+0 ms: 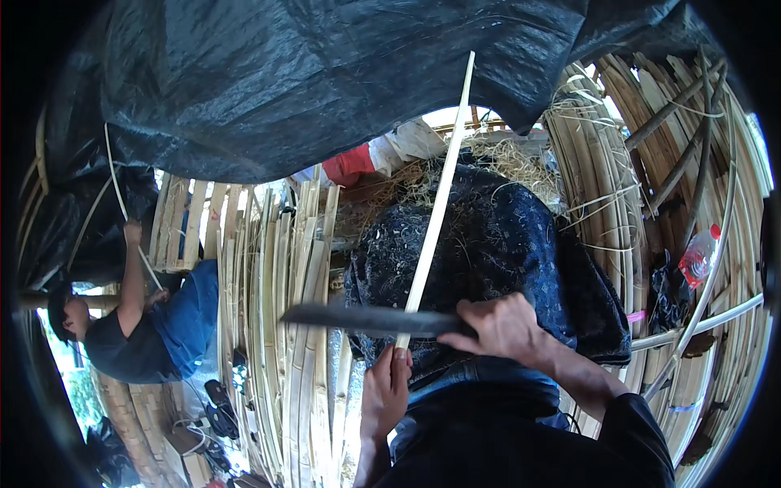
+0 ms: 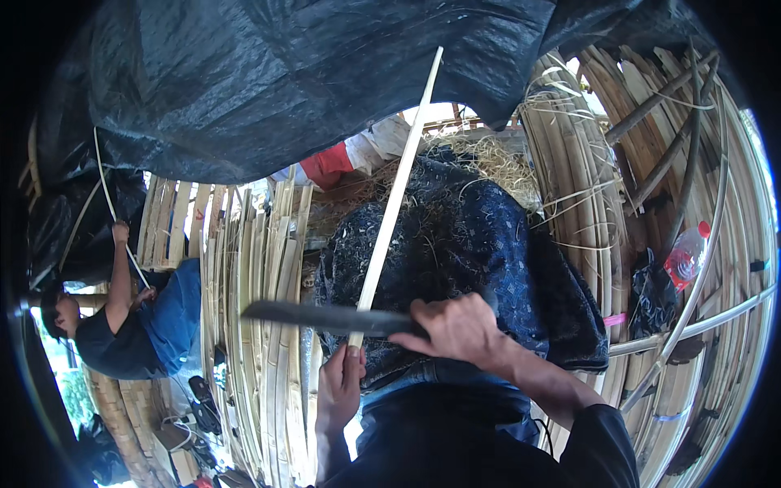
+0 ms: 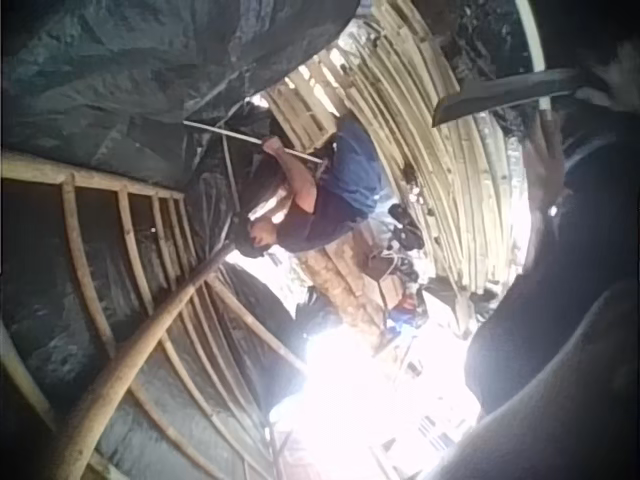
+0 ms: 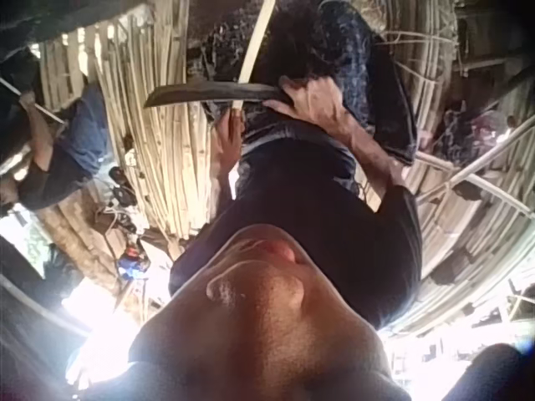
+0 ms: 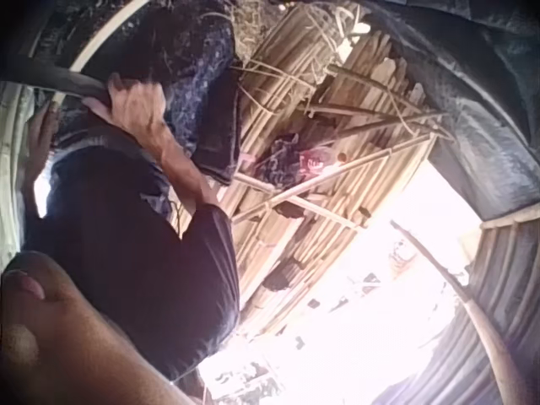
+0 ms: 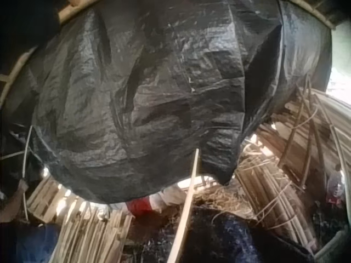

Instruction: Shaving and smoothing strips of bamboo using a large knife or machete.

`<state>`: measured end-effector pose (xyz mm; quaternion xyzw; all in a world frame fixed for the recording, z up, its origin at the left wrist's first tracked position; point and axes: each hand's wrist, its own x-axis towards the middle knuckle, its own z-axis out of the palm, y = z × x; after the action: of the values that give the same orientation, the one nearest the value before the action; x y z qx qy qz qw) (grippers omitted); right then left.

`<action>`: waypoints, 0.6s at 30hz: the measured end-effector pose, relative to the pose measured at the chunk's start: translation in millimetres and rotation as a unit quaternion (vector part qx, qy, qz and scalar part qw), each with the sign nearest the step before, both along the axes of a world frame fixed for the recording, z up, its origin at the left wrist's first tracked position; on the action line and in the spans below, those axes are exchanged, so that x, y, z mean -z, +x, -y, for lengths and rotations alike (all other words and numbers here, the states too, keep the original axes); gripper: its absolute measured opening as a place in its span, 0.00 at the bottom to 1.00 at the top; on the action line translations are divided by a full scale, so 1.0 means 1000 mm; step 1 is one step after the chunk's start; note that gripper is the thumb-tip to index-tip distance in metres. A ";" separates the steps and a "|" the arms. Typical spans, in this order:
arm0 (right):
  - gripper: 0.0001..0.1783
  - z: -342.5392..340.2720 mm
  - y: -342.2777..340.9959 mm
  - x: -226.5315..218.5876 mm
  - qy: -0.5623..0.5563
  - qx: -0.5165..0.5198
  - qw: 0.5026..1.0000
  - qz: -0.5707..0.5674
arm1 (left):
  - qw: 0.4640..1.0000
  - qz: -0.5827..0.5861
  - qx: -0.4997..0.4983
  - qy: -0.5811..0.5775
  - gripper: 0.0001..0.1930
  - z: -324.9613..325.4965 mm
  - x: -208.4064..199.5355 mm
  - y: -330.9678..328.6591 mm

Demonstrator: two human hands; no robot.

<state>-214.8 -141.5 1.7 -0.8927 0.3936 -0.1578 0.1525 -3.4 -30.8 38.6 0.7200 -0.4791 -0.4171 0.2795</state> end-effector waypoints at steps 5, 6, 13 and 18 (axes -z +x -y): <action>0.34 0.037 -0.018 0.001 -0.041 0.075 0.996 0.013 | 0.999 0.046 0.016 0.000 0.13 -0.007 -0.020 -0.004; 0.34 0.039 -0.019 0.004 -0.054 0.068 0.996 0.012 | 0.997 0.078 0.015 0.012 0.16 -0.008 -0.020 -0.007; 0.34 -0.005 0.006 0.002 0.034 -0.045 0.998 -0.003 | 0.991 0.130 0.025 0.013 0.12 -0.002 -0.004 -0.001; 0.34 0.039 -0.017 0.021 -0.090 0.085 0.992 0.038 | 0.993 0.112 0.022 0.005 0.12 -0.025 -0.012 0.005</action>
<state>-232.3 -180.2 -19.7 -0.8594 0.4465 -0.2387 0.0720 1.4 -5.5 50.1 0.7528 -0.5213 -0.3420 0.2108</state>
